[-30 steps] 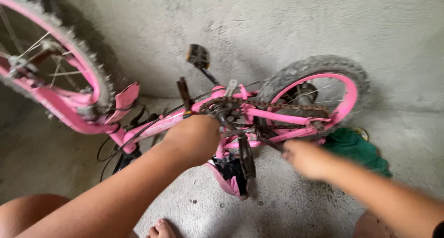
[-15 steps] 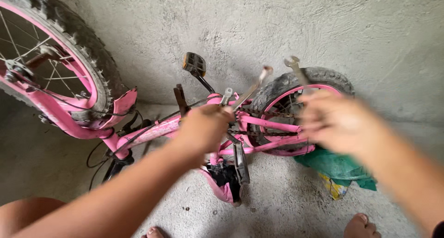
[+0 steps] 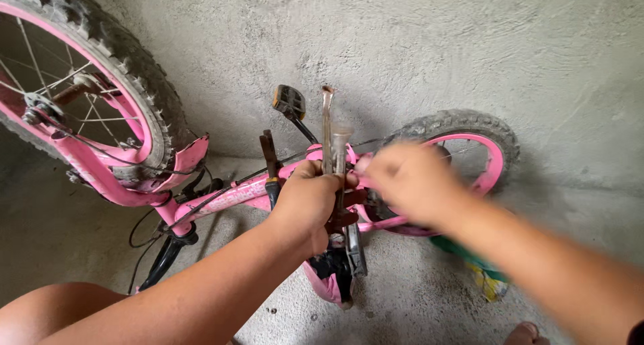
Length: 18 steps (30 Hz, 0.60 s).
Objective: The person uses a wrench and pliers to adjust and tighten the chain on a pink bicycle. They repeatedly rotate the rear wheel and manipulate the chain and gears to ensure proper alignment and tension.
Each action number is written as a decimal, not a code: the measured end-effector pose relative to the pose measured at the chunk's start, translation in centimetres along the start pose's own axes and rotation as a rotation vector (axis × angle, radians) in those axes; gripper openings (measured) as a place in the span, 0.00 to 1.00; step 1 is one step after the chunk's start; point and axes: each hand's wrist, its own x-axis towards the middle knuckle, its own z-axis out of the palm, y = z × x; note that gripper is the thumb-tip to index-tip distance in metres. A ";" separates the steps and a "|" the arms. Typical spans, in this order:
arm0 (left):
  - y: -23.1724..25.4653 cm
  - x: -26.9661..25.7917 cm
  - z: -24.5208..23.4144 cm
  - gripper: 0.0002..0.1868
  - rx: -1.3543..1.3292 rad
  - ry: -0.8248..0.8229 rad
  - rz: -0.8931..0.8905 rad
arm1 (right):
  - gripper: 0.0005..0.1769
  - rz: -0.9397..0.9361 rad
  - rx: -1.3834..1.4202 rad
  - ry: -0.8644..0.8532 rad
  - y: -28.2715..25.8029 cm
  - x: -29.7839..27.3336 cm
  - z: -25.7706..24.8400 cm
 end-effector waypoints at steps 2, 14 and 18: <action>0.3 0.3 -0.4 0.07 0.010 0.009 0.025 | 0.19 -0.397 -0.231 0.166 2.3 3.3 -3.8; 1.5 2.6 -2.8 0.08 0.137 0.196 0.240 | 0.31 0.157 -0.208 0.095 27.4 3.5 -9.0; 2.2 2.9 -3.1 0.08 0.121 0.226 0.236 | 0.33 0.457 -0.279 -0.007 36.0 1.1 -6.4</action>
